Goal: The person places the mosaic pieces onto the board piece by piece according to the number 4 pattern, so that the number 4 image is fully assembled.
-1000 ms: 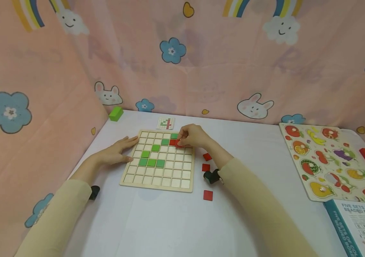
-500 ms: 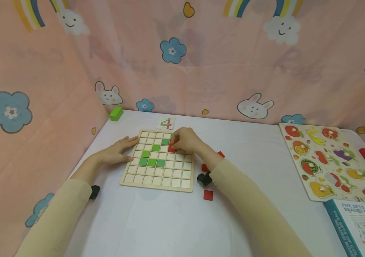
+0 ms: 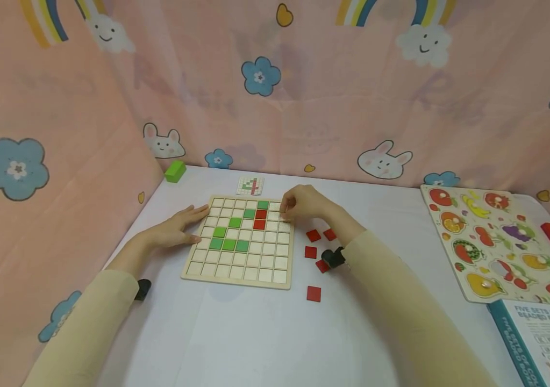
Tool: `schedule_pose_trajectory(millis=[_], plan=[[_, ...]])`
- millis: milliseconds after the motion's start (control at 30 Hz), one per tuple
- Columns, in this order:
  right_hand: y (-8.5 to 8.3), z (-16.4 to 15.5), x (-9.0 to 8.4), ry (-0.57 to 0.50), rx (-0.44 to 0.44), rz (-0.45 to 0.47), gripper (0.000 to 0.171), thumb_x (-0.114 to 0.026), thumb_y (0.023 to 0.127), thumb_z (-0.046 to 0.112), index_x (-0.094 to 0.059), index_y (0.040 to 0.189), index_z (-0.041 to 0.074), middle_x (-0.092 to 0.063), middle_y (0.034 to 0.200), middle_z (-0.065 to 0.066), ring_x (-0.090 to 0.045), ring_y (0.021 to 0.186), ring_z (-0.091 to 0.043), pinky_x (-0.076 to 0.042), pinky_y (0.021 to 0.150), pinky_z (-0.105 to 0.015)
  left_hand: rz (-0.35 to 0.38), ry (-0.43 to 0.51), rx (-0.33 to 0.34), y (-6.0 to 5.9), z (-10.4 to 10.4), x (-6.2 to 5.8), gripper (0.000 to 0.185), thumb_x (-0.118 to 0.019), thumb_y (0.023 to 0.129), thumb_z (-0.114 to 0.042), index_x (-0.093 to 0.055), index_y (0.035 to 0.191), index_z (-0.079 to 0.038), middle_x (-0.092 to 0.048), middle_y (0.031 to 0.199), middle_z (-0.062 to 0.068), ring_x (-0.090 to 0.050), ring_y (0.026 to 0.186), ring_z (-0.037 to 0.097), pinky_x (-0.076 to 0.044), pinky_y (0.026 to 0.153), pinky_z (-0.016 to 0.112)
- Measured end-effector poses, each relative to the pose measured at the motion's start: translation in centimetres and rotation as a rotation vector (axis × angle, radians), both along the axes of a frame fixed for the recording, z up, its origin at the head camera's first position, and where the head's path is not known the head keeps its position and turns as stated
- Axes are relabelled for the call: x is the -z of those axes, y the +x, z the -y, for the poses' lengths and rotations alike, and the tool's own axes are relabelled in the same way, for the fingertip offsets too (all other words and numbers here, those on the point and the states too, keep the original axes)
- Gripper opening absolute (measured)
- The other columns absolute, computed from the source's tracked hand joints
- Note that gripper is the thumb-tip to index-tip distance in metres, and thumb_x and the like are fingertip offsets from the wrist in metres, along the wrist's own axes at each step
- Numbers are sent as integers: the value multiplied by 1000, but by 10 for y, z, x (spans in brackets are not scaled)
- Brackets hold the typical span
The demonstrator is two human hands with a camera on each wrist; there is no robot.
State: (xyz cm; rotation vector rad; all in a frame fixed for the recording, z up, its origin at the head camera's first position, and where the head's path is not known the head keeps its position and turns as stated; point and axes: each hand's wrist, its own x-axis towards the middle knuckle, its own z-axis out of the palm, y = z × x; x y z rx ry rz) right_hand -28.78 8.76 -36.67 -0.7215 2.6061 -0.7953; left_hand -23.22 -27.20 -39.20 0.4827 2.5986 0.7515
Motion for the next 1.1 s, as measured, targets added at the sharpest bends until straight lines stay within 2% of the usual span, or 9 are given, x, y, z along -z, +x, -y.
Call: schedule_pose_trajectory(millis=[233, 333, 500, 733, 900, 1000, 1100], plan=[[-6, -46, -2, 93, -92, 214, 13, -73, 84, 14, -75, 96, 15, -67, 85, 1, -56, 80, -15, -48, 72, -25, -1, -6, 8, 0, 1, -1, 81, -65, 92, -25, -20, 158, -12, -13, 168, 14, 4, 154, 46, -2, 119, 72], [-4, -55, -3, 121, -106, 252, 15, -75, 82, 13, -75, 97, 15, -65, 83, 0, -56, 80, -15, -47, 73, -25, -7, -5, 14, -1, 2, 0, 81, -65, 92, -26, -21, 158, -12, -14, 168, 14, 4, 154, 46, -2, 119, 72], [-2, -62, 3, 94, -122, 306, 20, -80, 79, 12, -74, 98, 13, -59, 80, -1, -52, 79, -16, -43, 71, -26, -10, -2, 17, -2, 3, 3, 81, -65, 92, -27, -21, 158, -12, -13, 168, 14, 4, 154, 46, -2, 118, 72], [0, -62, 9, 83, -108, 314, 21, -83, 76, 12, -74, 95, 13, -55, 83, -1, -49, 84, -17, -42, 71, -26, -11, 0, 14, -3, 2, 3, 82, -65, 91, -28, -21, 158, -13, -13, 168, 14, 4, 154, 46, -2, 118, 72], [-1, -61, 10, 108, -92, 275, 18, -83, 75, 11, -71, 88, 12, -56, 81, 0, -50, 82, -16, -43, 69, -25, -12, -5, 16, -3, 2, 2, 81, -65, 92, -28, -21, 158, -13, -13, 168, 13, 4, 154, 46, -2, 118, 72], [-3, -61, 8, 102, -78, 252, 13, -79, 78, 12, -68, 84, 11, -60, 78, 1, -53, 77, -16, -45, 68, -25, -11, -6, 15, -3, 2, 3, 82, -65, 92, -28, -21, 158, -13, -13, 168, 13, 4, 154, 46, -2, 118, 73], [-4, -58, 8, 48, -68, 239, 11, -75, 83, 15, -66, 84, 9, -61, 75, 1, -54, 73, -15, -45, 67, -25, -12, -11, 12, -3, 2, 3, 82, -65, 91, -28, -21, 158, -13, -13, 168, 13, 4, 154, 47, -2, 118, 73]])
